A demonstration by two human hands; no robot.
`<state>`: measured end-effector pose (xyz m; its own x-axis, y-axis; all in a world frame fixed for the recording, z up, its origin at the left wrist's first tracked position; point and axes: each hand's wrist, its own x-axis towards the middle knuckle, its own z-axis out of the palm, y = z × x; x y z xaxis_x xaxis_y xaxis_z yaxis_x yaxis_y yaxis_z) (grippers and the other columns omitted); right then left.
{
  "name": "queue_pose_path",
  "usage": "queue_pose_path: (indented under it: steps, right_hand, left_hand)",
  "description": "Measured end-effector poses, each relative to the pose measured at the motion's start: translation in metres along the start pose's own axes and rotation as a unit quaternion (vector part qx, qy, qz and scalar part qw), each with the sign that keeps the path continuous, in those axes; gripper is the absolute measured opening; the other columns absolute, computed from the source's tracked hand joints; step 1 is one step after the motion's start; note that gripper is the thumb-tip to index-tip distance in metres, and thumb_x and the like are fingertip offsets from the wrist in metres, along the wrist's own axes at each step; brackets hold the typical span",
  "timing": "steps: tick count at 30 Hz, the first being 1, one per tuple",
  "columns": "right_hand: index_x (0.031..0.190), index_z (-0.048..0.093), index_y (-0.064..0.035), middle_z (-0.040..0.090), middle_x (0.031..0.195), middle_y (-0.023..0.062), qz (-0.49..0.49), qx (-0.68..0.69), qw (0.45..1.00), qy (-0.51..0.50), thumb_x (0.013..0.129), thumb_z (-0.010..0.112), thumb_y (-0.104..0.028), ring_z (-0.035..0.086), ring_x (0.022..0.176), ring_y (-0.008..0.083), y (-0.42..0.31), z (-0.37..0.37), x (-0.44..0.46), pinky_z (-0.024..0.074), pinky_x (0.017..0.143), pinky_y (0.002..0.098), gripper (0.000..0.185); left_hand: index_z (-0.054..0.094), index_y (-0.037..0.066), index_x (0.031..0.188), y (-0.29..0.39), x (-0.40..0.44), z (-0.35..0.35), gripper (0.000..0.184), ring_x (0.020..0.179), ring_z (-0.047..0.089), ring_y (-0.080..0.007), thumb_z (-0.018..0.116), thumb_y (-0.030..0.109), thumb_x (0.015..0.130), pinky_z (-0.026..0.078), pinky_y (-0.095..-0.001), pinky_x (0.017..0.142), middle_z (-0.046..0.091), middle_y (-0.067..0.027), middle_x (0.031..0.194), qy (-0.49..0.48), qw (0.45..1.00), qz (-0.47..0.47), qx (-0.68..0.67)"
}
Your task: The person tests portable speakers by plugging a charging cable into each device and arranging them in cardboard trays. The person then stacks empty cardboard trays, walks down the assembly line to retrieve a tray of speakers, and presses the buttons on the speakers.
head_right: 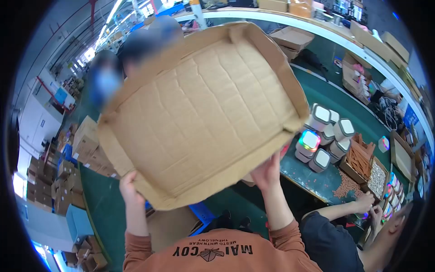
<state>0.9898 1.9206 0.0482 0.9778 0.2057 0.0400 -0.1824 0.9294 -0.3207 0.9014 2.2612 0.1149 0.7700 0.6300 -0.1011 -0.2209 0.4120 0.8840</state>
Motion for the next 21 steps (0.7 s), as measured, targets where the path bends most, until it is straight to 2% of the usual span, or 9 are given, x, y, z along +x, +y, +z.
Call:
queue_pose_path:
  steps: [4,7,12,14,16,17,18,20,21]
  right_hand:
    - [0.136,0.035,-0.0112,0.040,0.138,0.0077,-0.107,-0.081,0.991,0.022,0.089,0.050,-0.047,0.039,0.125,0.0278,-0.044,-0.018,0.046,0.0319,0.103,0.0453,0.061]
    - [0.128,0.040,-0.0059,0.048,0.126,0.0120,-0.159,-0.234,0.948,0.143,0.089,0.057,-0.023,0.050,0.113,0.0252,-0.061,-0.022,0.068,0.0448,0.091,0.0412,0.046]
    - [0.128,0.037,-0.0023,0.053,0.117,0.0120,-0.248,-0.381,0.865,0.213,0.086,0.057,-0.015,0.053,0.107,0.0243,-0.085,-0.053,0.102,0.0451,0.090,0.0396,0.048]
    - [0.128,0.037,-0.0019,0.054,0.114,0.0134,-0.267,-0.441,0.811,0.276,0.083,0.055,-0.008,0.054,0.104,0.0254,-0.106,-0.068,0.120,0.0471,0.086,0.0391,0.048]
    - [0.125,0.038,-0.0004,0.056,0.109,0.0146,-0.262,-0.406,0.834,0.267,0.079,0.052,-0.002,0.057,0.098,0.0263,-0.133,-0.088,0.140,0.0494,0.082,0.0387,0.048]
    - [0.122,0.041,0.0006,0.058,0.104,0.0141,-0.258,-0.414,0.827,0.278,0.077,0.051,0.000,0.059,0.091,0.0267,-0.146,-0.098,0.151,0.0509,0.078,0.0383,0.047]
    - [0.116,0.045,0.0029,0.058,0.100,0.0143,-0.241,-0.423,0.816,0.311,0.077,0.051,0.000,0.059,0.087,0.0270,-0.154,-0.094,0.161,0.0509,0.077,0.0385,0.039]
    - [0.109,0.048,0.0050,0.059,0.097,0.0146,-0.200,-0.425,0.822,0.323,0.078,0.051,0.000,0.059,0.087,0.0273,-0.172,-0.118,0.191,0.0512,0.076,0.0389,0.032]
    - [0.109,0.048,0.0050,0.059,0.097,0.0146,-0.202,-0.430,0.817,0.327,0.078,0.051,0.000,0.059,0.087,0.0273,-0.174,-0.128,0.207,0.0512,0.076,0.0389,0.032]
  left_hand:
    - [0.055,-0.006,0.106,-0.086,0.005,0.058,0.031,0.091,0.060,-0.0234,0.049,0.000,0.076,0.050,-0.0362,0.081,0.060,-0.0111,0.101,-0.057,0.997,0.037,0.029]
    - [0.044,-0.003,0.119,-0.152,0.003,0.093,0.043,0.100,0.055,-0.0225,0.050,-0.002,0.077,0.045,-0.0350,0.087,0.055,-0.0114,0.110,-0.116,0.986,0.005,0.121]
    - [0.036,0.000,0.125,-0.220,0.012,0.148,0.050,0.107,0.050,-0.0216,0.053,0.001,0.078,0.038,-0.0326,0.094,0.051,-0.0110,0.118,-0.231,0.959,-0.002,0.163]
    - [0.034,0.000,0.129,-0.237,0.026,0.165,0.050,0.112,0.047,-0.0203,0.055,0.009,0.084,0.037,-0.0327,0.095,0.047,-0.0108,0.124,-0.269,0.946,-0.025,0.181]
    - [0.032,-0.001,0.132,-0.250,0.042,0.181,0.050,0.117,0.043,-0.0190,0.051,0.023,0.092,0.036,-0.0318,0.096,0.043,-0.0112,0.129,-0.347,0.929,-0.094,0.087]
    - [0.025,-0.004,0.135,-0.267,0.056,0.180,0.058,0.122,0.037,-0.0209,0.045,0.033,0.095,0.028,-0.0297,0.103,0.041,-0.0150,0.131,-0.395,0.910,-0.116,0.041]
    - [0.025,-0.004,0.135,-0.272,0.067,0.181,0.058,0.122,0.037,-0.0209,0.045,0.033,0.095,0.028,-0.0297,0.103,0.041,-0.0150,0.131,-0.393,0.911,-0.118,0.033]
    - [0.031,-0.006,0.133,-0.283,0.090,0.180,0.054,0.122,0.038,-0.0211,0.044,0.032,0.096,0.028,-0.0296,0.103,0.041,-0.0155,0.130,-0.397,0.912,-0.065,0.074]
    - [0.042,-0.005,0.123,-0.301,0.106,0.180,0.047,0.116,0.044,-0.0228,0.043,0.032,0.096,0.033,-0.0312,0.097,0.047,-0.0155,0.122,-0.345,0.924,0.053,0.158]
